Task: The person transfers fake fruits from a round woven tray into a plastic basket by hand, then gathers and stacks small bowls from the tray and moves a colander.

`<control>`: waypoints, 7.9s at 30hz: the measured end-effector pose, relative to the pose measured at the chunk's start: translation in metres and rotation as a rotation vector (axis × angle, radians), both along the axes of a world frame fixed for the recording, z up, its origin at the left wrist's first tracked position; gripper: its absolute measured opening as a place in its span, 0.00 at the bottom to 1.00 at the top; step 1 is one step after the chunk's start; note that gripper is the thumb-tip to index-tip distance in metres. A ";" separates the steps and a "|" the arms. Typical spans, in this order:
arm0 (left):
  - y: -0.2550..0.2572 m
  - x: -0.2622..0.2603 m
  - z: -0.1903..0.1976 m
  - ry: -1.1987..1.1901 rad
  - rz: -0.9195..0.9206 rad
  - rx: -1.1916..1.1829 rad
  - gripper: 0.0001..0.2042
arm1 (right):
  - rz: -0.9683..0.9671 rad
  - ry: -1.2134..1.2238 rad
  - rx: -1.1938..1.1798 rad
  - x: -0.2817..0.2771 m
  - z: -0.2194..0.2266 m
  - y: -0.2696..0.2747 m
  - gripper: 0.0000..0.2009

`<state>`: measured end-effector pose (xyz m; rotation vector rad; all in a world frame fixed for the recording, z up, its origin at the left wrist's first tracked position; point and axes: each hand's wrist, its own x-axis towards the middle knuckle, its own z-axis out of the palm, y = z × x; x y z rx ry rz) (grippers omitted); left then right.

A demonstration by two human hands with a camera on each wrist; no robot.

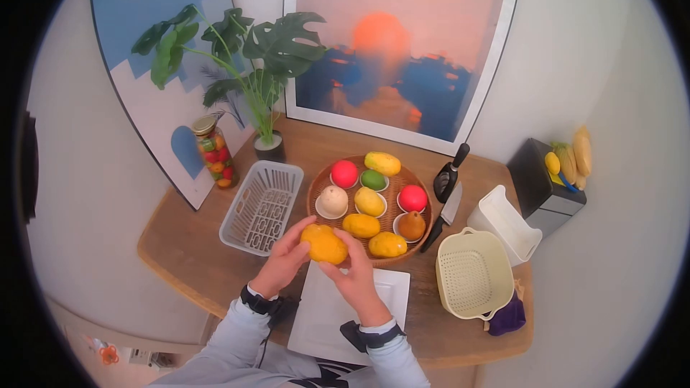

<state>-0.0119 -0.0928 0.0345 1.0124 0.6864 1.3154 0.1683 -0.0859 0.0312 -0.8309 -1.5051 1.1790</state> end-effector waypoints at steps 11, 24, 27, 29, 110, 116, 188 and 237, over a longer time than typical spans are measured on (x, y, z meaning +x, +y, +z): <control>-0.006 -0.100 -0.029 0.880 0.629 0.201 0.25 | 0.055 -0.480 0.389 -0.126 -0.009 0.054 0.31; -0.035 -0.115 -0.009 1.327 0.385 0.371 0.08 | 0.043 -1.017 0.612 -0.164 -0.029 0.060 0.24; -0.040 -0.104 -0.008 1.265 0.346 0.423 0.07 | 0.133 -0.987 0.572 -0.149 -0.027 0.054 0.26; -0.045 -0.096 -0.010 1.242 0.313 0.449 0.08 | 0.214 -0.984 0.560 -0.137 -0.023 0.051 0.26; 0.087 0.094 -0.048 1.082 0.113 0.019 0.23 | -0.432 -1.032 0.019 0.080 -0.045 0.064 0.34; 0.093 0.099 -0.075 0.819 0.248 0.230 0.24 | -0.415 -0.860 -0.095 0.081 -0.018 0.058 0.36; -0.022 0.001 0.010 1.006 0.227 0.485 0.21 | -0.248 -1.100 0.085 0.021 -0.036 0.081 0.39; 0.015 -0.128 0.026 1.486 0.466 0.135 0.28 | -0.006 -0.442 0.590 -0.083 -0.011 0.111 0.09</control>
